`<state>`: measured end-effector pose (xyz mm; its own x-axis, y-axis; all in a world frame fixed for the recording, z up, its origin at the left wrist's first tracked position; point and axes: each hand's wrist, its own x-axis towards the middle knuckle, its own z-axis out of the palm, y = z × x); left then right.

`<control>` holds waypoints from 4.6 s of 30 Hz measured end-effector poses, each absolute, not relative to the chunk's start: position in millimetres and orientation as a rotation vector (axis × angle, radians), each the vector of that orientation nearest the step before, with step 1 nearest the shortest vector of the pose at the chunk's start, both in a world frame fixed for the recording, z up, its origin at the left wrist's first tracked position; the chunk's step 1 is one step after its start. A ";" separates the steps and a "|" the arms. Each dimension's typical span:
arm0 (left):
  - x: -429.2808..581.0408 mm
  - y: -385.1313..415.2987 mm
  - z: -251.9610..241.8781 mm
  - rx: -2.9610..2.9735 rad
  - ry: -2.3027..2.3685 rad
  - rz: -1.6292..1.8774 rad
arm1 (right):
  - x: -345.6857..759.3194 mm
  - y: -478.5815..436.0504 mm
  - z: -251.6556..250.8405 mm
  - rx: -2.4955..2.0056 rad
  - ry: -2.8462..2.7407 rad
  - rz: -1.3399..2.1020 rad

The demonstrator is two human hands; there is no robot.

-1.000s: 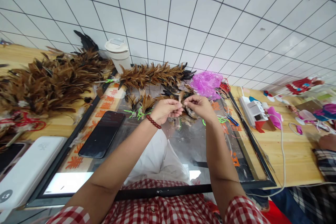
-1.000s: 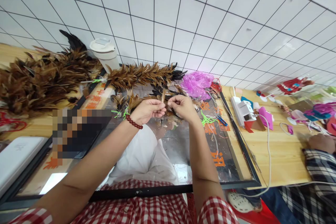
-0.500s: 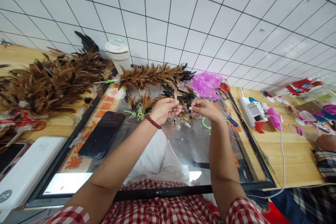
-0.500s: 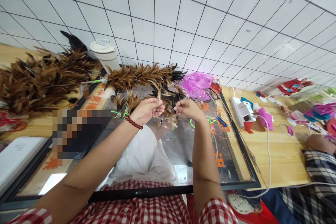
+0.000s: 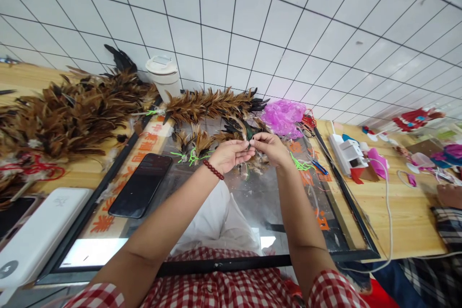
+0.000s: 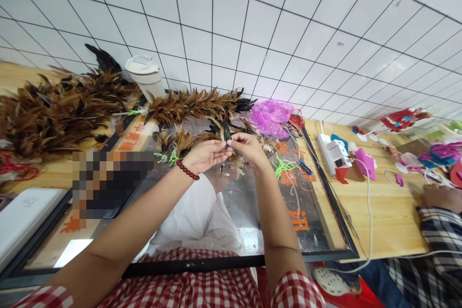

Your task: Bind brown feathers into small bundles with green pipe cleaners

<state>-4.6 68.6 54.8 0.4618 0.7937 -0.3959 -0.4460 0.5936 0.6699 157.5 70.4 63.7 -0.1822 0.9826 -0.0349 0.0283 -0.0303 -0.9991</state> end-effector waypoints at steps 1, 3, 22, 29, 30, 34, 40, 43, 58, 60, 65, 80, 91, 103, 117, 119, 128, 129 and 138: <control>-4.8 69.4 54.0 0.517 0.759 0.804 | 157.0 70.3 63.7 -1.151 -1.355 1.354; -5.1 70.5 52.6 0.513 0.770 0.798 | 156.4 70.3 62.9 -1.130 -1.370 1.332; -23.4 79.2 69.3 0.480 0.835 1.027 | 152.8 70.9 44.9 -1.369 -2.515 0.444; -20.1 78.7 60.3 0.540 0.874 1.042 | 160.4 66.0 67.8 -1.220 -2.463 0.437; -19.6 79.1 57.8 0.551 0.877 1.035 | 161.8 63.9 73.5 -1.210 -2.429 0.447; -17.3 79.0 51.0 0.603 0.889 0.955 | 163.2 56.3 89.3 -1.185 -2.354 0.360; -13.5 74.6 53.6 0.700 0.964 0.849 | 158.3 56.0 88.7 -1.296 -2.393 0.084; -11.4 73.1 53.5 0.785 1.002 0.841 | 156.3 57.5 85.7 -1.350 -2.414 0.019; -15.2 74.2 61.0 0.811 1.003 0.921 | 183.6 69.2 72.1 -1.722 -2.119 0.104; -16.4 73.9 63.1 0.790 0.979 0.934 | 186.9 69.1 72.7 -1.668 -2.044 0.265; -15.4 72.3 63.3 0.824 0.932 0.932 | 170.4 61.7 78.9 -1.393 -1.836 1.046; -17.6 76.5 56.7 0.557 0.806 0.896 | 159.1 69.7 68.3 -1.192 -1.289 1.289; -9.7 72.3 53.0 0.617 0.858 0.854 | 151.9 73.0 57.9 -1.269 -1.482 1.054; -10.1 69.9 57.7 0.617 0.738 0.770 | 155.7 68.1 68.6 -1.043 -1.313 1.618; -4.4 64.8 52.2 0.758 0.803 0.789 | 145.5 74.3 56.4 -1.145 -1.246 1.273; -2.9 64.8 51.6 0.735 0.824 0.801 | 142.5 74.1 56.4 -1.153 -1.232 1.280; -13.5 76.2 61.3 0.443 0.810 1.170 | 163.3 72.6 56.9 -1.495 -1.774 0.898; -15.2 77.9 63.1 0.404 0.800 1.197 | 164.3 71.3 57.5 -1.572 -1.895 0.835; -20.2 82.0 61.2 0.442 0.823 1.219 | 145.2 67.2 57.2 -1.733 -2.339 0.419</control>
<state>-20.2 82.0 61.2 0.1155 0.9420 -0.3152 -0.6445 0.3125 0.6978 145.2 67.2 57.2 -0.2923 0.9563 -0.0077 0.8995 0.2722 -0.3417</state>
